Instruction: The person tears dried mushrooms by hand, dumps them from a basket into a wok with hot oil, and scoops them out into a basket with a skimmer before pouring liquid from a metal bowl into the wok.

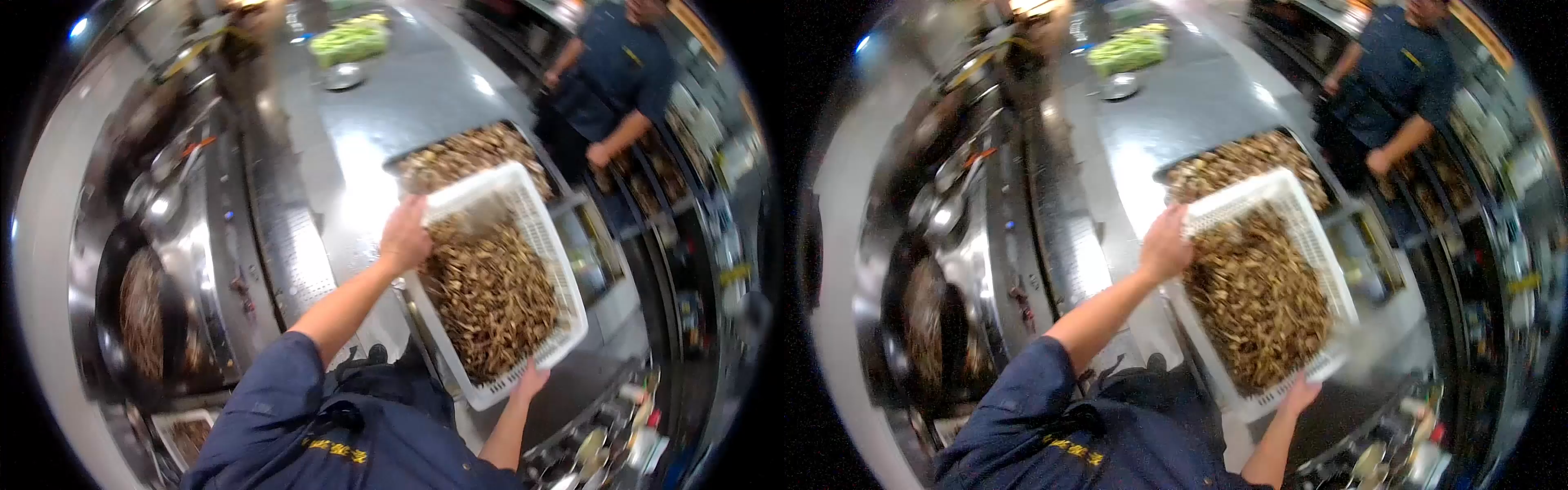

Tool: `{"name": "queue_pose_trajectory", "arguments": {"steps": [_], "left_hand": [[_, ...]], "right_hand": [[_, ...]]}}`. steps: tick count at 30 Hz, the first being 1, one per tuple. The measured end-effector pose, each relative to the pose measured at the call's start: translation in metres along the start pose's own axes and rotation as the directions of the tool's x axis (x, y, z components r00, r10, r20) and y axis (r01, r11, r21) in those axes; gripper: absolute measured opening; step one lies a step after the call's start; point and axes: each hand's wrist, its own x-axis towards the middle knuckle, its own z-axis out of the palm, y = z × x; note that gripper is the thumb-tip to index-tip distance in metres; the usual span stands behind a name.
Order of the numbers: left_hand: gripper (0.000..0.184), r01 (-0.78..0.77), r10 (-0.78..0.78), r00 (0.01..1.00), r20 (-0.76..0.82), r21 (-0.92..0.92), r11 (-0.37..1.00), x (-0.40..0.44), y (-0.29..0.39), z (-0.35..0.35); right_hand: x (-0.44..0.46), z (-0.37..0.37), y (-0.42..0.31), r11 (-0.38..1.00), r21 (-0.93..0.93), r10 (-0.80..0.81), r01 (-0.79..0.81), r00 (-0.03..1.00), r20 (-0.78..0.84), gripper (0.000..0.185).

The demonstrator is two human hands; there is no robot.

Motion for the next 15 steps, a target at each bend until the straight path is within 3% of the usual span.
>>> {"name": "queue_pose_trajectory", "arguments": {"steps": [1, 3, 4, 5, 6, 7, 8, 9, 10, 11, 13, 15], "left_hand": [[0.055, 0.071, -0.072, 0.995, 0.062, 0.023, 0.997, -0.001, -0.004, 0.002], [0.051, 0.147, -0.154, 0.973, 0.174, 0.053, 0.988, 0.001, -0.002, -0.009], [0.045, 0.189, -0.191, 0.959, 0.210, 0.029, 0.982, 0.002, -0.001, -0.014], [0.039, 0.231, -0.223, 0.944, 0.242, -0.003, 0.973, 0.004, -0.002, -0.020], [0.033, 0.264, -0.261, 0.933, 0.248, 0.022, 0.964, 0.007, -0.005, -0.016], [0.028, 0.295, -0.295, 0.921, 0.255, 0.041, 0.955, 0.007, -0.014, -0.014], [0.028, 0.307, -0.310, 0.932, 0.186, 0.044, 0.951, 0.000, -0.025, -0.016], [0.027, 0.308, -0.311, 0.942, 0.127, 0.044, 0.950, -0.007, -0.035, -0.016], [0.029, 0.378, -0.380, 0.901, 0.207, 0.055, 0.924, -0.012, -0.050, -0.016], [0.029, 0.392, -0.395, 0.899, 0.189, 0.056, 0.918, -0.017, -0.053, -0.034], [0.026, 0.469, -0.399, 0.793, 0.461, -0.043, 0.882, -0.039, -0.059, -0.084], [0.028, 0.426, -0.361, 0.836, 0.412, -0.074, 0.902, -0.065, -0.076, -0.099]], "right_hand": [[0.001, -0.004, -0.006, 0.996, 0.037, 0.078, -0.079, 0.997, 0.013, 0.048], [0.003, -0.020, -0.016, 0.993, 0.060, 0.078, -0.097, 0.962, 0.261, 0.081], [-0.011, -0.018, -0.033, 0.999, 0.001, 0.053, -0.054, 0.970, 0.235, 0.078], [-0.004, -0.013, -0.014, 0.996, 0.047, -0.085, 0.082, 0.994, 0.065, 0.041], [0.002, -0.010, -0.015, 0.988, -0.091, -0.127, 0.124, 0.992, -0.027, 0.039], [0.006, -0.015, -0.018, 0.969, -0.113, -0.219, 0.220, 0.975, 0.022, 0.038], [0.055, -0.033, 0.006, 0.940, 0.014, -0.339, 0.342, 0.926, 0.168, 0.034], [0.082, -0.045, 0.002, 0.960, 0.037, -0.275, 0.277, 0.911, 0.307, 0.044], [0.029, -0.052, -0.062, 0.657, -0.221, -0.687, 0.720, 0.693, 0.218, 0.031], [-0.025, -0.051, -0.119, 0.680, -0.158, -0.668, 0.716, 0.694, 0.269, 0.034], [-0.004, -0.062, -0.139, 0.483, -0.139, -0.789, 0.864, 0.499, 0.358, 0.033], [-0.012, -0.059, -0.175, 0.425, -0.211, -0.779, 0.880, 0.475, 0.410, 0.033]]}}
